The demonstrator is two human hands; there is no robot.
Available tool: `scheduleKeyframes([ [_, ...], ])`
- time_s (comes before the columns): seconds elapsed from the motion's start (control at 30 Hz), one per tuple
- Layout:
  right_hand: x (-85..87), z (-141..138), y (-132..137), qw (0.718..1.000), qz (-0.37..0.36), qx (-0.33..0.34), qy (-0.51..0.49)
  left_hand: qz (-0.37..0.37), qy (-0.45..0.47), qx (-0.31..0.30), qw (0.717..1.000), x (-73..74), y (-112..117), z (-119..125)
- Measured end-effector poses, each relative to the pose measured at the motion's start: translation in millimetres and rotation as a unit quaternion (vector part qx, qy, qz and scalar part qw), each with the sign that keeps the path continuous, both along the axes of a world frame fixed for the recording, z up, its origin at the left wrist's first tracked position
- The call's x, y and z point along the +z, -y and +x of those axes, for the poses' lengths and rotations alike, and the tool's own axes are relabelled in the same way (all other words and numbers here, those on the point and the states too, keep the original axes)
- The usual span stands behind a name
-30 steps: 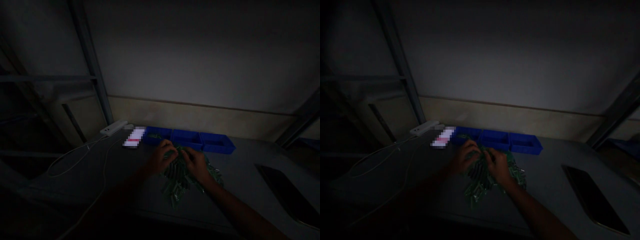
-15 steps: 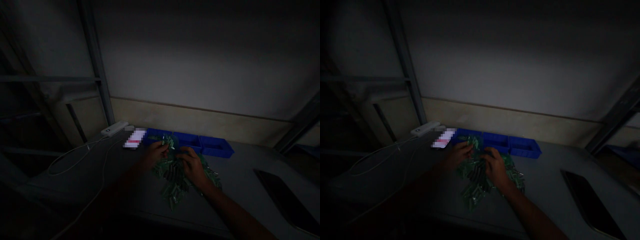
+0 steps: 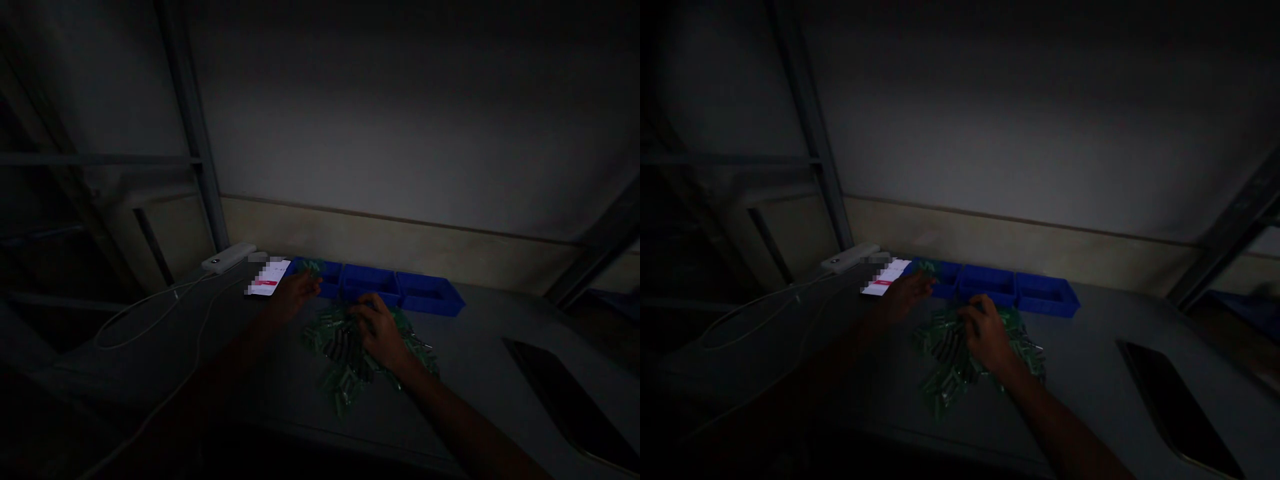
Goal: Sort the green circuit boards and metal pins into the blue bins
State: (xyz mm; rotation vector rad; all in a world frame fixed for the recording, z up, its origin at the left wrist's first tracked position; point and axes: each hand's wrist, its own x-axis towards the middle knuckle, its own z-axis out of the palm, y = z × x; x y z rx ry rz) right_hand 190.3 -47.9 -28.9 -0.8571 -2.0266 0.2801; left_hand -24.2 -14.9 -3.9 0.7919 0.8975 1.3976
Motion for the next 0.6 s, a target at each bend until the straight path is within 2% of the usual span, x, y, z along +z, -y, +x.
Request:
scheduleKeyframes([
  [0.1, 1.6, -0.3, 0.1, 1.000, -0.003, 0.007, 0.008, -0.003, -0.067, -0.094, 0.993, -2.2, 4.2, 2.1],
  [0.17, 2.8, -0.2, -0.2, 1.000, -0.002, 0.006, 0.012, 0.053, -0.202, -0.129, 0.970, -8.0, 7.3, 5.6],
  [0.2, 3.3, -0.2, -0.4, 1.000, -0.002, 0.005, 0.014, 0.094, -0.292, -0.128, 0.943, -11.7, 8.8, 7.7],
  [0.3, 3.8, -0.1, -0.7, 1.000, -0.005, 0.005, 0.022, 0.208, -0.526, -0.100, 0.818, -22.4, 13.0, 13.9],
  [0.33, 3.7, -0.3, -0.8, 1.000, -0.007, 0.005, 0.027, 0.228, -0.572, -0.092, 0.783, -24.9, 14.4, 15.6],
  [0.4, 3.0, -0.6, -0.9, 0.999, -0.009, 0.006, 0.035, 0.233, -0.627, -0.084, 0.738, -28.0, 16.7, 18.1],
  [0.5, 1.7, -1.3, -1.0, 0.999, -0.011, 0.002, 0.049, 0.210, -0.663, -0.079, 0.715, -29.2, 18.6, 19.4],
  [0.6, 1.0, -1.6, -1.3, 0.998, -0.011, 0.000, 0.059, 0.210, -0.659, -0.076, 0.719, -29.8, 18.2, 18.8],
])
